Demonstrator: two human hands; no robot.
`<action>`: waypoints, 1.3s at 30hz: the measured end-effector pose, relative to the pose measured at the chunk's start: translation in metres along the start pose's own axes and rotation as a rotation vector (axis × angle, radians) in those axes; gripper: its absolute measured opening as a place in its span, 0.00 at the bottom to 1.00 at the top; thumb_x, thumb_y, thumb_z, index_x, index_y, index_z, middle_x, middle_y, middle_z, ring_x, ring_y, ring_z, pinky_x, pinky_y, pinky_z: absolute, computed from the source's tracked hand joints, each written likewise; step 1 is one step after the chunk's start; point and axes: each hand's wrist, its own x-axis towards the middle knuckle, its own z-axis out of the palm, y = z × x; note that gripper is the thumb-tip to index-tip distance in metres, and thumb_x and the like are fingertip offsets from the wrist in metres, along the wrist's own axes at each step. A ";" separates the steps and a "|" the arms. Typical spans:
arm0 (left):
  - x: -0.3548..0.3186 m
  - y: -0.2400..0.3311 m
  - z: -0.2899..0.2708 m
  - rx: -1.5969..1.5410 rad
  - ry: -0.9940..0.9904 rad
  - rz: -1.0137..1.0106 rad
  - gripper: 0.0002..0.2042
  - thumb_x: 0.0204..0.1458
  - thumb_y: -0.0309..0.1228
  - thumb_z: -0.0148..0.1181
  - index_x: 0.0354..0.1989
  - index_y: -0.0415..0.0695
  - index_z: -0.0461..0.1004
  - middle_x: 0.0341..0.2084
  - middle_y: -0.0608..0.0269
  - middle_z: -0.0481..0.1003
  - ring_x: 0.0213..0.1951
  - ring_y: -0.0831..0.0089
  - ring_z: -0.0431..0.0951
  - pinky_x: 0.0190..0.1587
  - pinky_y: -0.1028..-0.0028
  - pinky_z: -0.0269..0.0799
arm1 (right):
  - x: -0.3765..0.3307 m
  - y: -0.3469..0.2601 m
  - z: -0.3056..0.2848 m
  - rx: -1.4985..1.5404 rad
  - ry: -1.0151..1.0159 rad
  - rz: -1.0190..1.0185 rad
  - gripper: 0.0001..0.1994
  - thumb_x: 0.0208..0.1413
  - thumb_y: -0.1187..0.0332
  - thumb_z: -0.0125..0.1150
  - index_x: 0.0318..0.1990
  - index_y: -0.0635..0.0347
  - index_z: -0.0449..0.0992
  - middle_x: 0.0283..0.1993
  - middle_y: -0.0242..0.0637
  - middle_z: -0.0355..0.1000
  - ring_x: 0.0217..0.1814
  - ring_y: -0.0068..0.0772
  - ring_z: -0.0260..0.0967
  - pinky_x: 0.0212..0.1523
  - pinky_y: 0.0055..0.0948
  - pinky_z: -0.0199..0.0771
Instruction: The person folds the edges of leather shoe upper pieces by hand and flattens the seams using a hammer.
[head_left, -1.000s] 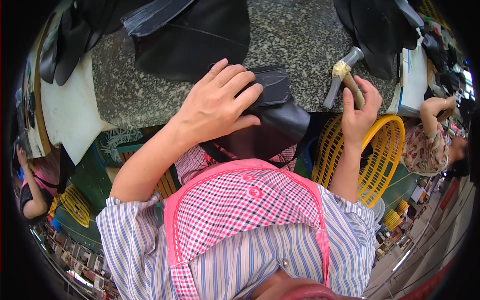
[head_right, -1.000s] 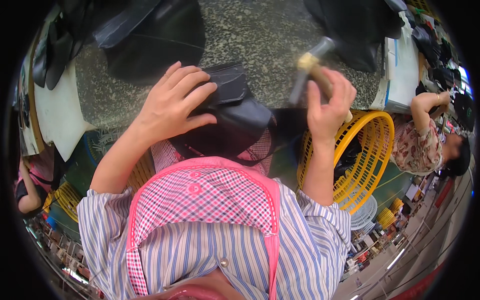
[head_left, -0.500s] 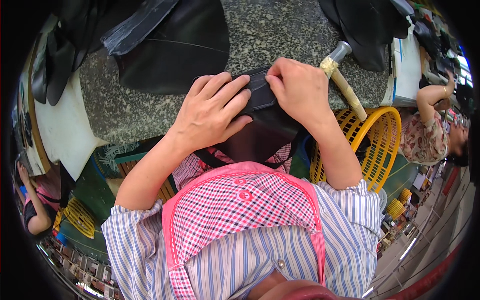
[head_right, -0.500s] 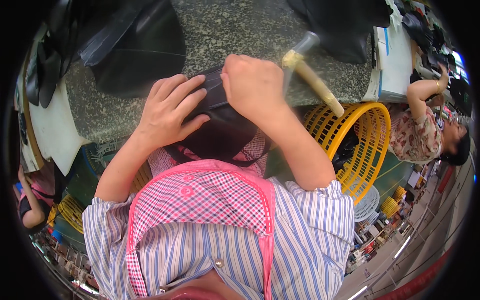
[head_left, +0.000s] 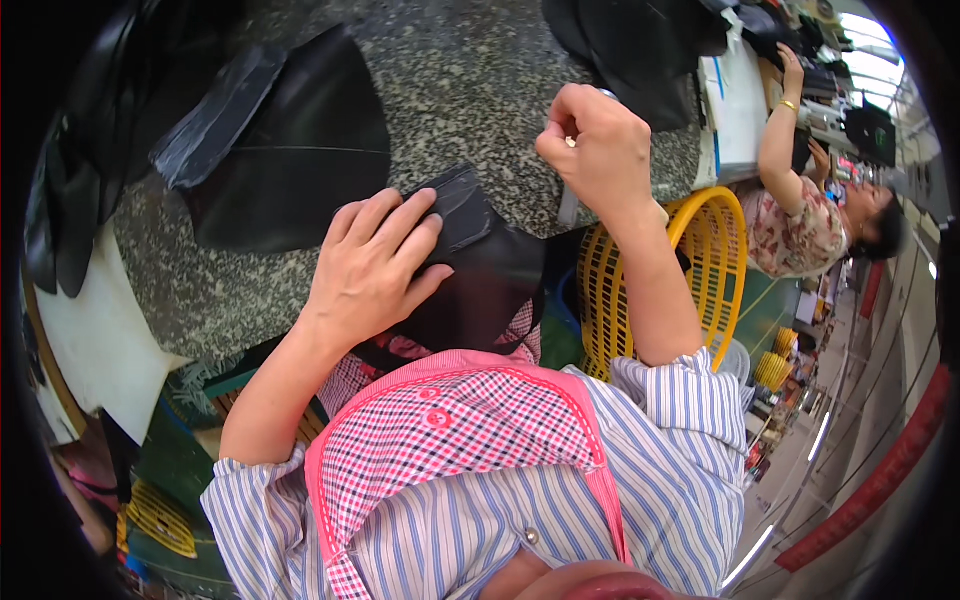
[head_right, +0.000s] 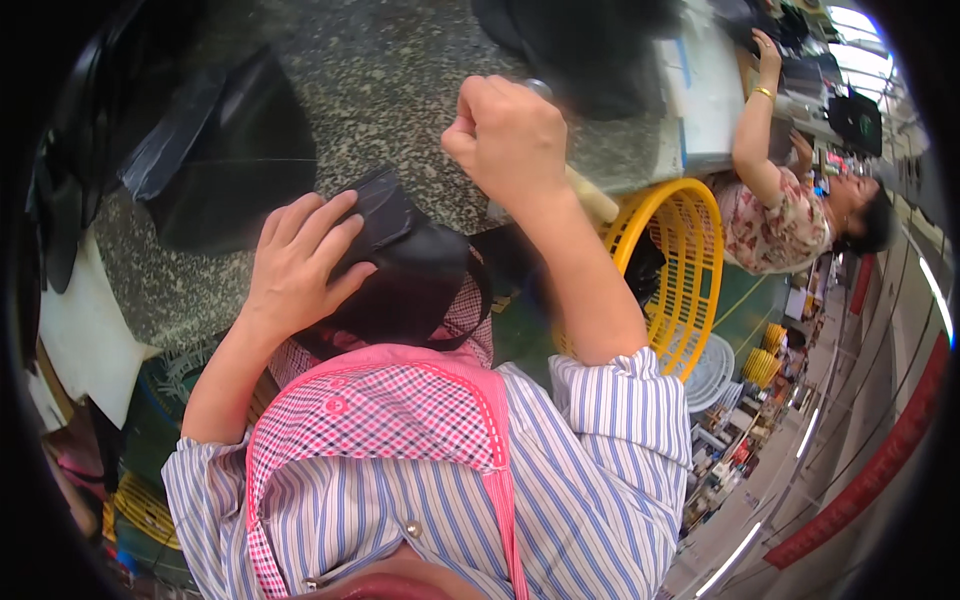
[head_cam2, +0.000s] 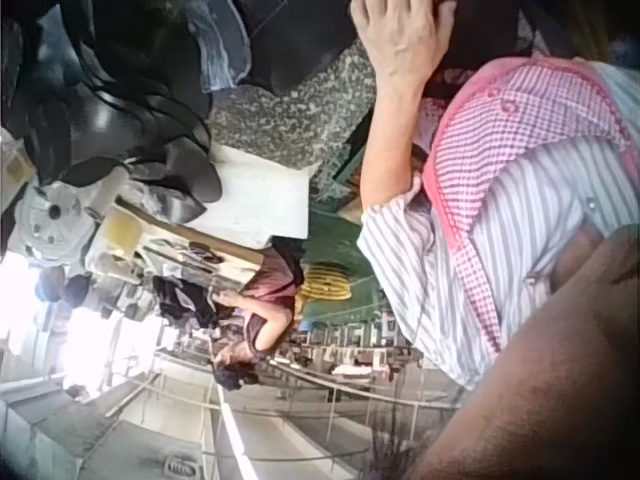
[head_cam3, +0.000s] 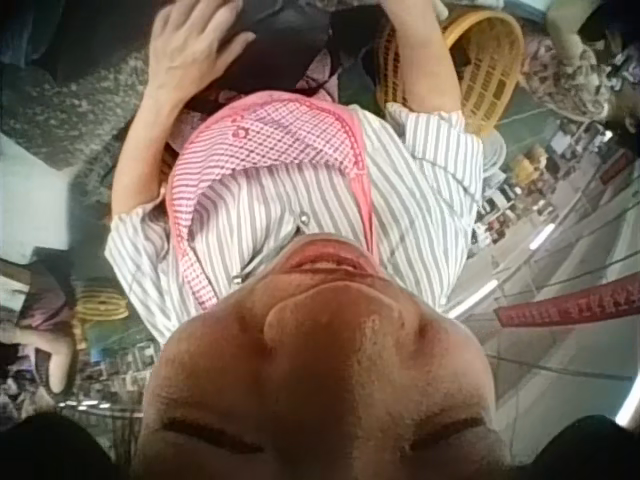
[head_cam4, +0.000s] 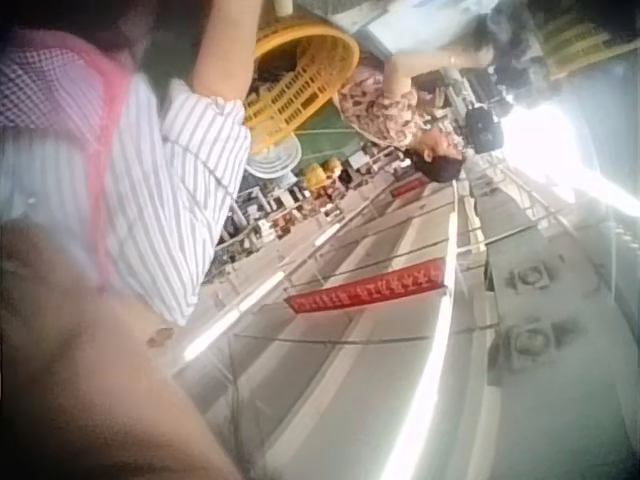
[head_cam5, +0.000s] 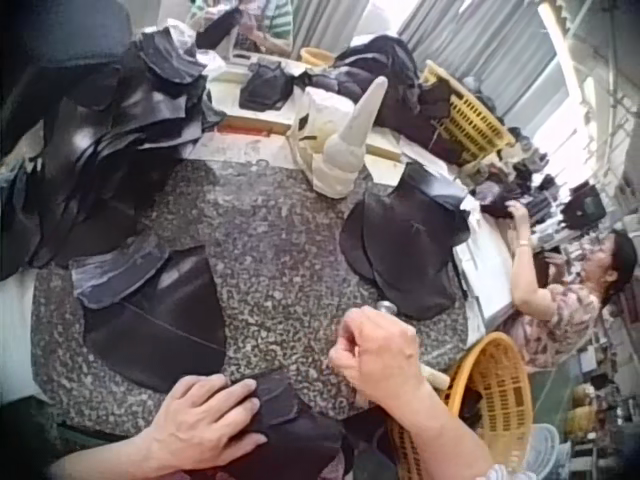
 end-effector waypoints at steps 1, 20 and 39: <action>-0.005 0.001 -0.003 0.020 0.003 -0.036 0.20 0.37 0.37 0.64 0.40 0.43 0.71 0.47 0.62 0.69 0.47 0.63 0.67 0.49 0.65 0.61 | 0.000 -0.006 0.000 0.175 -0.093 0.037 0.04 0.37 0.71 0.57 0.20 0.58 0.68 0.20 0.37 0.67 0.23 0.38 0.67 0.26 0.33 0.67; -0.130 0.042 -0.029 0.127 -0.190 -0.535 0.22 0.37 0.35 0.65 0.42 0.41 0.70 0.50 0.59 0.67 0.49 0.57 0.64 0.51 0.60 0.59 | -0.037 -0.159 0.093 0.453 -0.769 -0.319 0.06 0.35 0.68 0.60 0.20 0.60 0.76 0.23 0.44 0.73 0.27 0.43 0.74 0.29 0.37 0.74; 0.058 0.009 0.023 -0.094 0.251 0.046 0.21 0.36 0.37 0.66 0.41 0.45 0.71 0.48 0.65 0.68 0.47 0.62 0.66 0.47 0.64 0.63 | -0.024 0.021 -0.085 0.559 -0.415 0.105 0.06 0.41 0.71 0.54 0.20 0.60 0.63 0.18 0.30 0.59 0.21 0.24 0.60 0.22 0.24 0.59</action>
